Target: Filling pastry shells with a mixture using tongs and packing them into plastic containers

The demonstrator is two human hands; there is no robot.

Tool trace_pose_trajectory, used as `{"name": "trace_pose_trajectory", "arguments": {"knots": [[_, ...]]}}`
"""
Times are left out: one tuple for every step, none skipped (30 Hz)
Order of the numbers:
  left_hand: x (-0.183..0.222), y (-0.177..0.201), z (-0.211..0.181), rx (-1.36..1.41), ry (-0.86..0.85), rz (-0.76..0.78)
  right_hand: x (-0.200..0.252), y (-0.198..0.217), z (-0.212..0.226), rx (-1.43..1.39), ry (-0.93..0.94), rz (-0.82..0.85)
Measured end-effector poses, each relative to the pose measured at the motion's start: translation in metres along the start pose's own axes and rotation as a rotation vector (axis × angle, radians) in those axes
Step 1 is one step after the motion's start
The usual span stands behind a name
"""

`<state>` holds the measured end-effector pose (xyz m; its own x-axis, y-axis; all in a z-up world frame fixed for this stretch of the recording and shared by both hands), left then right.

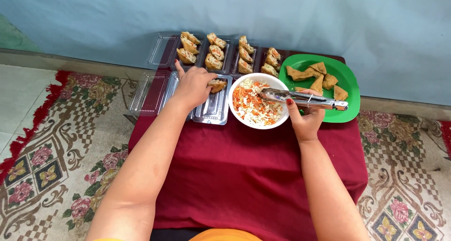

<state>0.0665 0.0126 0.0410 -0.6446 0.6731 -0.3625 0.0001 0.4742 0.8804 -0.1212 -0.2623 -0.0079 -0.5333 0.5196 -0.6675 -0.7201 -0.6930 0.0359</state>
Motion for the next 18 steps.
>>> {"name": "trace_pose_trajectory", "arguments": {"knots": [[0.001,-0.005,0.003,-0.001,0.0,0.001,0.001,0.0,0.0,-0.001,-0.001,0.0],[0.002,-0.01,0.006,-0.016,0.01,-0.003,0.001,0.0,0.001,0.0,0.004,-0.001],[0.001,-0.015,0.008,-0.031,0.015,-0.006,0.001,0.001,0.002,0.003,0.01,-0.005],[0.002,-0.01,0.003,-0.031,0.011,-0.006,0.0,0.001,0.002,0.005,0.011,-0.008],[0.004,-0.006,-0.001,-0.029,0.017,0.004,0.0,0.001,0.001,0.0,0.005,-0.003],[0.006,-0.002,-0.005,-0.028,0.022,0.013,0.001,0.0,0.001,-0.004,-0.002,0.003],[0.006,-0.001,-0.007,-0.028,0.022,0.013,0.001,0.0,0.001,-0.004,-0.001,0.003],[0.007,0.002,-0.008,-0.034,0.024,-0.004,0.001,0.0,0.0,-0.001,0.0,0.002],[0.008,0.004,-0.01,-0.04,0.027,-0.02,0.001,0.001,0.0,0.002,0.001,0.002],[0.008,0.002,-0.01,-0.04,0.027,-0.019,0.001,0.001,0.0,0.002,0.001,0.002],[0.008,0.001,-0.011,-0.023,0.027,-0.025,0.001,0.001,-0.001,0.005,-0.001,0.003],[0.008,0.0,-0.011,-0.006,0.027,-0.031,0.001,0.001,-0.001,0.007,-0.002,0.004],[0.008,-0.008,-0.006,-0.005,0.026,-0.031,0.001,0.001,-0.001,0.008,-0.002,0.003],[0.008,-0.014,-0.002,-0.002,0.022,-0.051,0.001,0.001,-0.001,0.008,-0.002,0.004],[0.007,-0.02,0.003,0.002,0.018,-0.071,0.001,0.001,-0.001,0.007,-0.003,0.005],[0.006,-0.034,0.015,0.002,0.018,-0.071,0.0,0.001,-0.001,0.007,-0.002,0.005],[0.005,-0.046,0.025,-0.003,0.011,-0.1,0.0,0.001,-0.001,0.009,-0.005,0.006],[0.005,-0.058,0.036,-0.008,0.004,-0.128,0.0,0.001,-0.001,0.01,-0.008,0.007]]}}
Point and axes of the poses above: each hand's wrist, its own x-axis away from the middle knuckle, its own y-axis out of the back of the hand, z = x × y, the point moved 9 cm from there along -x, towards the middle knuckle, and after that the axes turned 3 degrees about x, right-handed, at the moved point
